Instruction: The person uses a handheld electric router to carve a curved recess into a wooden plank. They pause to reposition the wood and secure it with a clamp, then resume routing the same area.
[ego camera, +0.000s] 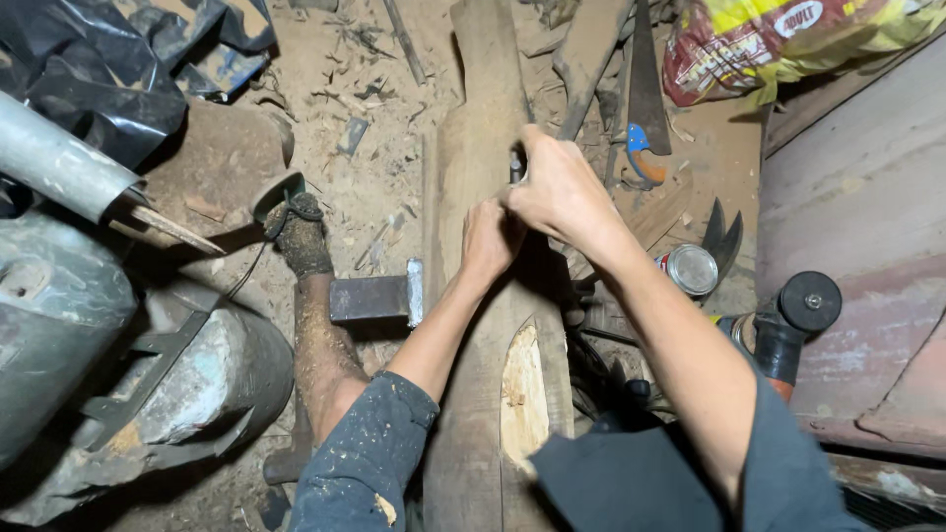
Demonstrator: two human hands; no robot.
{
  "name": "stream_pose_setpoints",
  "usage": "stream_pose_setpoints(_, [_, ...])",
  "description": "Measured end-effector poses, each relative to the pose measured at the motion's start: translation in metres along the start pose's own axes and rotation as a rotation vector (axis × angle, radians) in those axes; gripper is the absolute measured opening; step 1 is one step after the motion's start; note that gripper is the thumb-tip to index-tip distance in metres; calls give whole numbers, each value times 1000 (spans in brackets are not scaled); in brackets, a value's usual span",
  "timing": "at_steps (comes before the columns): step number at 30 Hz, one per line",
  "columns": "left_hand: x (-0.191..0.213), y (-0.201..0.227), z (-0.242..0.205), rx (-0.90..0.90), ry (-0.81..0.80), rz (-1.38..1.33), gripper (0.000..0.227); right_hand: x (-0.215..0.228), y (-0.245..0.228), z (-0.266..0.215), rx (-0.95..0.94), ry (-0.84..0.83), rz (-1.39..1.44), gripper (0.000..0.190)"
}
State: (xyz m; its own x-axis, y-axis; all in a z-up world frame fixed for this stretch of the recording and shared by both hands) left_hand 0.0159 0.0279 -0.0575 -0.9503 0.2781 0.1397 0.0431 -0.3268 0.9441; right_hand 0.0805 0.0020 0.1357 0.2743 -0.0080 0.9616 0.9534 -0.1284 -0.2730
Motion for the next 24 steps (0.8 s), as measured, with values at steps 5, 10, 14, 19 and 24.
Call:
stream_pose_setpoints(5, [8, 29, 7, 188, -31, 17, 25, 2, 14, 4, 373, 180, -314, 62])
stream_pose_setpoints(10, [12, 35, 8, 369, -129, 26, 38, -32, 114, 12, 142, 282, 292, 78])
stream_pose_setpoints(14, [11, 52, 21, 142, -141, -235, 35, -113, 139, 27, 77, 241, 295, 79])
stream_pose_setpoints(19, [24, 81, 33, -2, -312, -697, 30, -146, 148, 38, -8, 401, 135, 67])
stream_pose_setpoints(24, [39, 77, 46, 297, -26, -313, 24, -126, 138, 45, 194, 489, 93, 75])
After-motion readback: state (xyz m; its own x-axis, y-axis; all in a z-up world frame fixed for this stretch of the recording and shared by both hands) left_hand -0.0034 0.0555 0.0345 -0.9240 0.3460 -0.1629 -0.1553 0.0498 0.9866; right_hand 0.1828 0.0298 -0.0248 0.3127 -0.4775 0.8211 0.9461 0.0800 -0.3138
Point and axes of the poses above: each hand's wrist, its own z-axis towards the middle knuckle, its own x-axis out of the back of the hand, y = z × x, the point moved 8 cm from there along z, towards the middle knuckle, and after that the axes turned 14 degrees about -z, right-handed, at the moved point
